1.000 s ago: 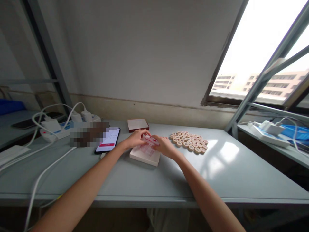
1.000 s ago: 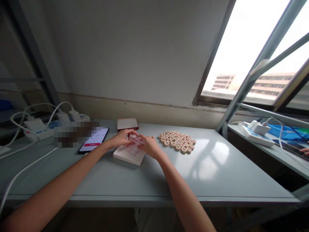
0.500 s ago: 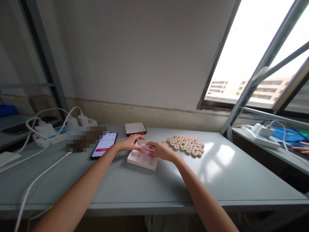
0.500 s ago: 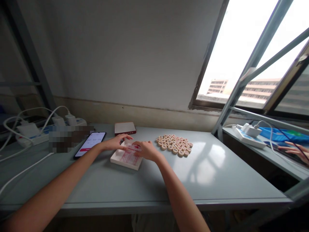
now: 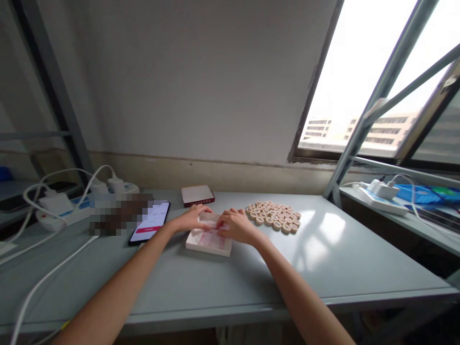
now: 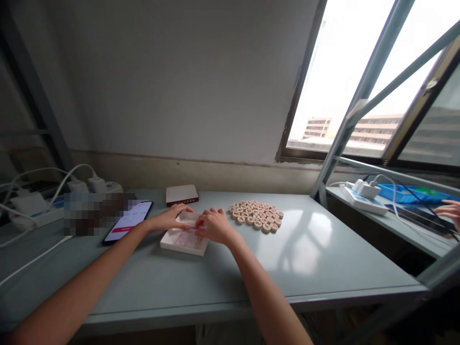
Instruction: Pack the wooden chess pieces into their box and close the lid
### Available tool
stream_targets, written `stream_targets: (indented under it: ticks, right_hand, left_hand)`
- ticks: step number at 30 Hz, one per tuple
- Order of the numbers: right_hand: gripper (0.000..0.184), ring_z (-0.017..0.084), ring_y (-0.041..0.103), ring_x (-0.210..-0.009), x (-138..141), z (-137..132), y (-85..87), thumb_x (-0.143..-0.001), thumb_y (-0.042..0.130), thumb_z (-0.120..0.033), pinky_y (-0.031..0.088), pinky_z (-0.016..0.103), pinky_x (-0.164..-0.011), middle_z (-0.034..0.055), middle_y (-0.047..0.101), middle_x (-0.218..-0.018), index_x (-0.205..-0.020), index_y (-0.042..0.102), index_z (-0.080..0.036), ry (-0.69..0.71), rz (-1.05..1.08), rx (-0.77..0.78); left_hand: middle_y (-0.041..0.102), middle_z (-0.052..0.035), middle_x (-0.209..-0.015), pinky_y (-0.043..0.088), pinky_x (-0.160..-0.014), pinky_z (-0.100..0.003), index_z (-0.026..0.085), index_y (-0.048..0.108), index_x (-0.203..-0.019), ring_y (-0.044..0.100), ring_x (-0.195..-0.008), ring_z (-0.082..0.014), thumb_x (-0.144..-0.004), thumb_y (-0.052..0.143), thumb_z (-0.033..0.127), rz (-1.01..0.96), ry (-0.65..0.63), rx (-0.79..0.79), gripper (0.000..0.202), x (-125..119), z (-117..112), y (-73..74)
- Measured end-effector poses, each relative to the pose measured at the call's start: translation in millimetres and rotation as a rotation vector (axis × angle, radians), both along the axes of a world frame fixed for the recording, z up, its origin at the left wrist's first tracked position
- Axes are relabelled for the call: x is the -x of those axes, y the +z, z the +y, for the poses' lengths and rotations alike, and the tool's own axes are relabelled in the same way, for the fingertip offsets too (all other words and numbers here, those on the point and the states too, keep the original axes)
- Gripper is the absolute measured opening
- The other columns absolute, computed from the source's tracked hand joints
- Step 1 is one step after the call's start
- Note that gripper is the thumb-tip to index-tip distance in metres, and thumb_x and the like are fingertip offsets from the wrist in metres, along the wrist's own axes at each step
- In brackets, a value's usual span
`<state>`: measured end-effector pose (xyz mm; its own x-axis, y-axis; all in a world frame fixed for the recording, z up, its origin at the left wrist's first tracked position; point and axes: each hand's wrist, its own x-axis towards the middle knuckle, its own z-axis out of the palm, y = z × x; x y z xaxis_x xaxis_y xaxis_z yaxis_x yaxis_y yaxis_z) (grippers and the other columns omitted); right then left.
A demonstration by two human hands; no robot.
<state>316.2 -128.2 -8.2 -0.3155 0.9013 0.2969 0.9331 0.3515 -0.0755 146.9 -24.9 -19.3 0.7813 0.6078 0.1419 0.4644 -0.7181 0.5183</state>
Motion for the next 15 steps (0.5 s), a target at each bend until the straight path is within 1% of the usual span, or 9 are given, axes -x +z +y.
stream_targets:
  ticks: [2,4,6,7,8,9,11,12,15]
  right_hand:
    - [0.013,0.017,0.046,-0.085,-6,-1,6.2,-0.074,0.055,-0.032,0.025,0.031,-0.073,0.0015,0.059,-0.088,-0.082,0.063,-0.025,0.004,0.038,-0.004]
    - [0.012,0.017,0.047,-0.086,-19,-6,17.4,-0.075,0.054,-0.031,0.025,0.031,-0.073,0.0008,0.059,-0.088,-0.081,0.063,-0.026,-0.063,0.1,-0.05]
    - [0.011,0.017,0.048,-0.085,-40,-14,29.4,-0.073,0.056,-0.031,0.026,0.031,-0.073,0.0012,0.06,-0.086,-0.08,0.062,-0.024,-0.224,0.137,-0.093]
    - [0.013,0.018,0.05,-0.083,-51,-19,34.0,-0.071,0.058,-0.031,0.027,0.031,-0.072,0.0017,0.061,-0.084,-0.08,0.062,-0.024,-0.323,0.136,-0.077]
    - [0.015,0.018,0.051,-0.079,-62,-24,36.8,-0.068,0.061,-0.032,0.028,0.031,-0.07,0.002,0.061,-0.08,-0.08,0.062,-0.024,-0.417,0.126,-0.024]
    - [0.018,0.019,0.052,-0.075,-73,-28,37.8,-0.064,0.064,-0.032,0.03,0.03,-0.068,0.0022,0.061,-0.077,-0.08,0.062,-0.024,-0.492,0.115,0.052]
    - [0.024,0.019,0.053,-0.068,-88,-33,34.8,-0.057,0.068,-0.031,0.031,0.029,-0.062,0.0026,0.061,-0.071,-0.08,0.062,-0.023,-0.581,0.099,0.172]
    - [0.025,0.019,0.053,-0.067,-91,-33,31.7,-0.056,0.068,-0.031,0.032,0.028,-0.06,0.0027,0.061,-0.07,-0.08,0.062,-0.023,-0.597,0.097,0.196]
    - [0.023,0.017,0.054,-0.065,-92,-31,23.0,-0.059,0.066,-0.032,0.033,0.027,-0.057,0.0026,0.061,-0.07,-0.08,0.062,-0.023,-0.592,0.108,0.183]
  left_hand:
    - [0.051,-0.0073,-0.106,0.035,-0.084,-0.028,0.017,0.053,-0.101,0.045,-0.098,-0.0206,-0.063,0.057,0.042,-0.019,-0.015,0.018,0.045,-1,0,0.4]
    - [0.052,-0.0076,-0.103,0.038,-0.078,-0.027,0.015,0.054,-0.098,0.049,-0.09,-0.0188,-0.067,0.052,0.042,-0.052,-0.012,0.054,0.041,-1,1,1.6]
    - [0.053,-0.0074,-0.101,0.039,-0.074,-0.026,0.015,0.055,-0.095,0.05,-0.085,-0.0177,-0.068,0.05,0.041,-0.086,0.023,0.052,0.038,0,3,2.7]
    - [0.053,-0.007,-0.1,0.038,-0.074,-0.026,0.015,0.055,-0.093,0.05,-0.084,-0.0176,-0.068,0.05,0.04,-0.094,0.049,0.029,0.036,1,5,3.0]
    - [0.054,-0.0065,-0.097,0.038,-0.075,-0.026,0.016,0.056,-0.09,0.05,-0.084,-0.0177,-0.067,0.05,0.039,-0.093,0.075,0.001,0.033,3,6,3.0]
    - [0.055,-0.0057,-0.094,0.037,-0.074,-0.026,0.016,0.057,-0.087,0.05,-0.083,-0.0178,-0.067,0.051,0.039,-0.083,0.096,-0.021,0.031,4,7,2.7]
    - [0.056,-0.0041,-0.085,0.037,-0.07,-0.024,0.017,0.057,-0.082,0.05,-0.079,-0.0173,-0.067,0.051,0.039,-0.057,0.116,-0.027,0.028,5,8,1.5]
    - [0.056,-0.0033,-0.08,0.037,-0.066,-0.023,0.017,0.057,-0.08,0.051,-0.075,-0.0166,-0.067,0.05,0.039,-0.047,0.125,-0.017,0.027,4,9,0.6]
    - [0.056,-0.0016,-0.07,0.034,-0.058,-0.022,0.017,0.055,-0.077,0.051,-0.067,-0.0153,-0.068,0.048,0.036,-0.028,0.172,-0.031,0.022,-1,6,-1.6]
